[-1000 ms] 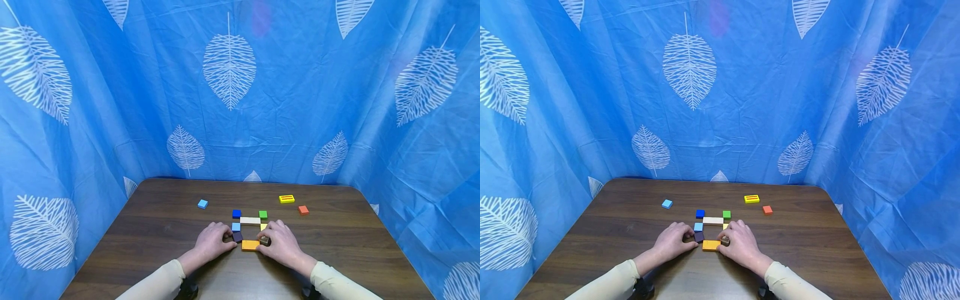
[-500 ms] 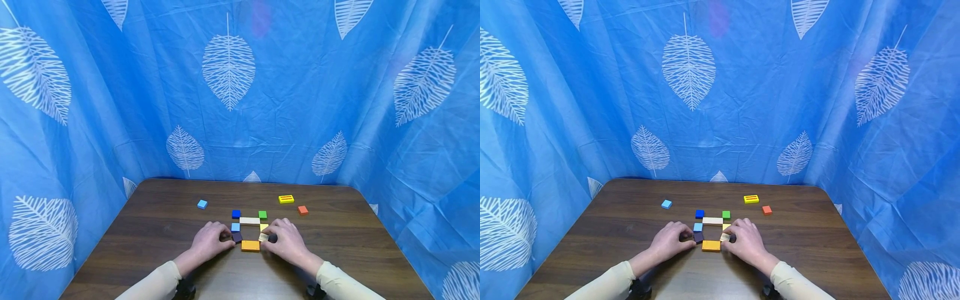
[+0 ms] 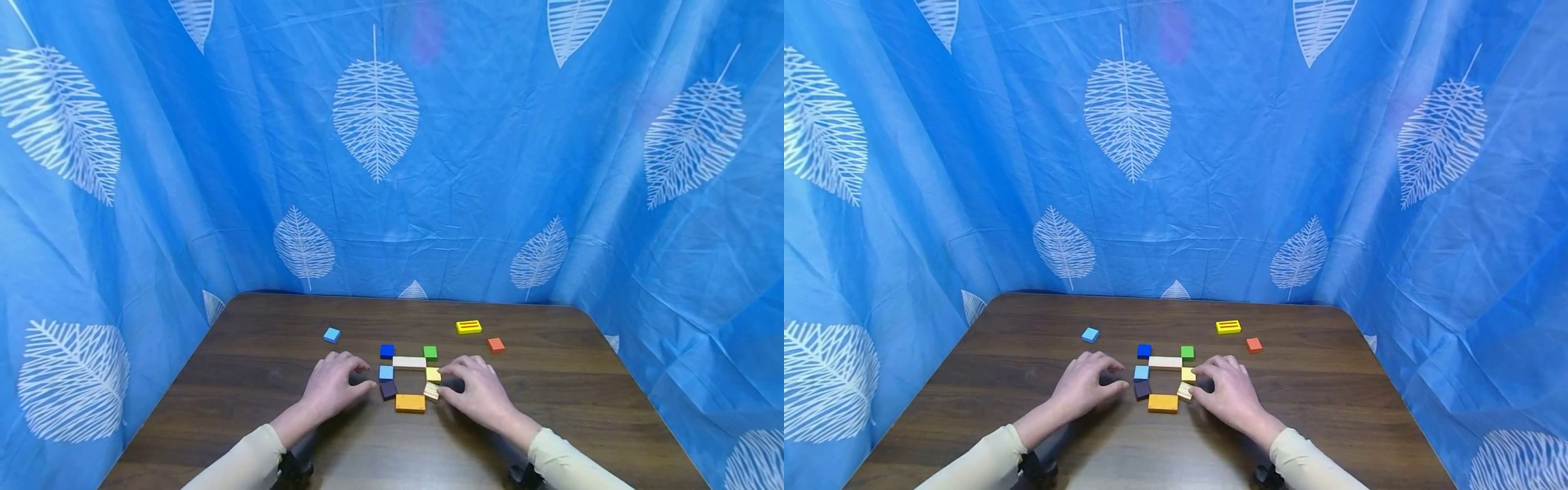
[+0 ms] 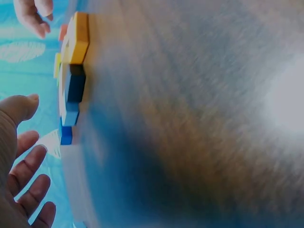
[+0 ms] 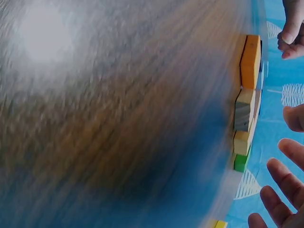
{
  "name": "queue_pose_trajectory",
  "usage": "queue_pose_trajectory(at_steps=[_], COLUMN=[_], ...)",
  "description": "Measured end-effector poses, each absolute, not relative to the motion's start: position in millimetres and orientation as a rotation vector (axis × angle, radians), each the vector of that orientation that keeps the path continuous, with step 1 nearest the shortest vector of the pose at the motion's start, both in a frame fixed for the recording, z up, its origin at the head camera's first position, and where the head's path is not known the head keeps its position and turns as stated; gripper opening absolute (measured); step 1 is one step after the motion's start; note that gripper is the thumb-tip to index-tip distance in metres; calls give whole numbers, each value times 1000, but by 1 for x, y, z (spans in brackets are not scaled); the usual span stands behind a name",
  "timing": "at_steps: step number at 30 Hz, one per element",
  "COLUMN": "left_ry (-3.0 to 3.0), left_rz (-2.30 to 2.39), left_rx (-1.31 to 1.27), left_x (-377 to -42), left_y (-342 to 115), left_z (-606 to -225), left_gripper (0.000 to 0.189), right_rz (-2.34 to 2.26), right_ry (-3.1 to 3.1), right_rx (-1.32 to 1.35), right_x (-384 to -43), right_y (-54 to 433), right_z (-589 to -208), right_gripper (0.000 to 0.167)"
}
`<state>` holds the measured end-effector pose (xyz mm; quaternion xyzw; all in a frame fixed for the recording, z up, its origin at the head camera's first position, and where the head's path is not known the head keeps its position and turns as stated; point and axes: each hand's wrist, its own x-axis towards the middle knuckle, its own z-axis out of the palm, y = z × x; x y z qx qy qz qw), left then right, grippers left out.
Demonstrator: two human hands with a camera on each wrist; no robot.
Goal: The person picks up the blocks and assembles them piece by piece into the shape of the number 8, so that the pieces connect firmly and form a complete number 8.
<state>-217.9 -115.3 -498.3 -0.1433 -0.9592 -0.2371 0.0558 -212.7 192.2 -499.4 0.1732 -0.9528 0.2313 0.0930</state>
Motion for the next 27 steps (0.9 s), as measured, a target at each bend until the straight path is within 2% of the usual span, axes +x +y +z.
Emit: queue_pose_trajectory(at_steps=[15,27], left_ry=[-2913,-2942], left_rz=[-812,-837], left_rx=[-428,-416], left_x=[-237,-253], left_y=[-124,-119], left_z=[-491,-494], left_gripper=[46,47], right_rz=[733,759], right_ry=[-2835,-2809], right_rx=[457,480], right_x=[-230,-242], right_y=[209,212], right_z=[-498,-498], right_gripper=[38,40])
